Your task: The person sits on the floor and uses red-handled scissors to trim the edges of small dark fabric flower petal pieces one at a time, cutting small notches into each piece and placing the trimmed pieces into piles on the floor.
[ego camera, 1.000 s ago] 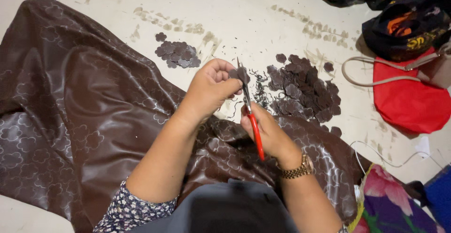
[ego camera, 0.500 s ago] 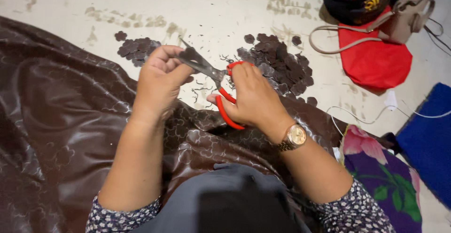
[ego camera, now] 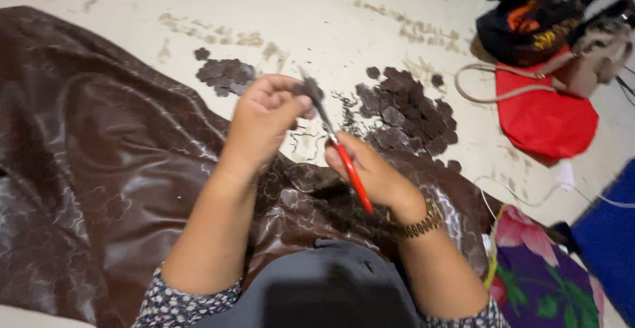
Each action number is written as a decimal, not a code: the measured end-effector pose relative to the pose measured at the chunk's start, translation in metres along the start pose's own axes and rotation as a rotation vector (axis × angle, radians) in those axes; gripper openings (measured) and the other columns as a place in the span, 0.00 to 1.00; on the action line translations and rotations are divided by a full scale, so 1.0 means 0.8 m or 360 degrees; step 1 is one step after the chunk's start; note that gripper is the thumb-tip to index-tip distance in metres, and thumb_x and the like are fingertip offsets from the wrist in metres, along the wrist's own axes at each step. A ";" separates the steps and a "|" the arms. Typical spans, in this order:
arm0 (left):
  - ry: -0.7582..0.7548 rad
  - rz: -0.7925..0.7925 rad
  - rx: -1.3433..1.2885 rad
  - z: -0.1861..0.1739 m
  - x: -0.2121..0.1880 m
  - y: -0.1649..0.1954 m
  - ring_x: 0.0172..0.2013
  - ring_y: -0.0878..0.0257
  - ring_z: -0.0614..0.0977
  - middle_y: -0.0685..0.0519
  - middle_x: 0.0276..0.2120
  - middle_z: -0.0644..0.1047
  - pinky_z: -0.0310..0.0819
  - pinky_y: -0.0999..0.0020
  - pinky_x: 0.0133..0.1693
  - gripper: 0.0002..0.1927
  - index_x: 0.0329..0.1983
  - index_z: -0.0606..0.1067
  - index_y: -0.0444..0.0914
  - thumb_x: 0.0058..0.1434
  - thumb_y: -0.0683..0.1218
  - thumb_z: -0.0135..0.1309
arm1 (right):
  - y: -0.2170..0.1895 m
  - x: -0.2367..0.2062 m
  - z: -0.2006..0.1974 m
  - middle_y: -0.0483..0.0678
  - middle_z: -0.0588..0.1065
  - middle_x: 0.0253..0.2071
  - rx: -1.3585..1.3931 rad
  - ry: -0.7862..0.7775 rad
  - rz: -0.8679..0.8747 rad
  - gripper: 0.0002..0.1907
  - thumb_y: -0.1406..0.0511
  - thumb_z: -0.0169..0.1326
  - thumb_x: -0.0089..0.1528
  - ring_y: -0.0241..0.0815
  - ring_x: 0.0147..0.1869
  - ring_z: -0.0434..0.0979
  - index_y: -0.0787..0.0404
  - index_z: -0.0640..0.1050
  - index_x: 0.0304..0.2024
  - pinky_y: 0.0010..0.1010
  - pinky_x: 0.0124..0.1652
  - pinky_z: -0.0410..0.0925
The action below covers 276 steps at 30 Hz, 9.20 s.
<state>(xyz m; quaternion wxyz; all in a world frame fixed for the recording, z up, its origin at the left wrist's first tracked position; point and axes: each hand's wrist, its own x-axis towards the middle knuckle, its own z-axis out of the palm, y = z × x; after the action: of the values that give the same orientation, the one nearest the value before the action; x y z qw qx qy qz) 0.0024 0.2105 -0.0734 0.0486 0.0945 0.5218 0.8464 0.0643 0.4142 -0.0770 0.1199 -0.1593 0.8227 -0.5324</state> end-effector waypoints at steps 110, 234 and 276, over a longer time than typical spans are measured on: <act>-0.0147 -0.0326 0.0091 0.026 0.002 -0.037 0.22 0.68 0.78 0.50 0.27 0.80 0.73 0.74 0.26 0.07 0.40 0.78 0.29 0.65 0.39 0.57 | 0.059 -0.017 0.019 0.43 0.68 0.43 0.0970 -0.0104 -0.0048 0.32 0.43 0.41 0.71 0.35 0.46 0.65 0.64 0.70 0.55 0.28 0.48 0.64; 0.0062 -0.0165 -0.0029 0.012 0.011 -0.048 0.34 0.69 0.80 0.52 0.34 0.81 0.77 0.75 0.39 0.05 0.40 0.76 0.30 0.61 0.36 0.57 | 0.055 -0.005 0.037 0.39 0.63 0.27 0.0310 0.0208 0.0137 0.23 0.48 0.42 0.71 0.31 0.28 0.62 0.60 0.69 0.37 0.25 0.28 0.60; 0.0026 -0.0188 0.0066 0.010 0.005 -0.041 0.30 0.72 0.77 0.54 0.30 0.79 0.71 0.77 0.32 0.06 0.39 0.76 0.30 0.60 0.37 0.57 | 0.035 -0.015 0.033 0.41 0.65 0.33 0.0663 -0.0017 -0.0034 0.24 0.46 0.38 0.71 0.32 0.33 0.65 0.60 0.70 0.43 0.25 0.33 0.63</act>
<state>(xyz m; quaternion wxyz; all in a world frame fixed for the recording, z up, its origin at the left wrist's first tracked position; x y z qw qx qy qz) -0.0002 0.2329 -0.0985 0.0923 0.0576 0.5443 0.8318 0.0817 0.4075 -0.1129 0.1491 -0.1425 0.6925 -0.6914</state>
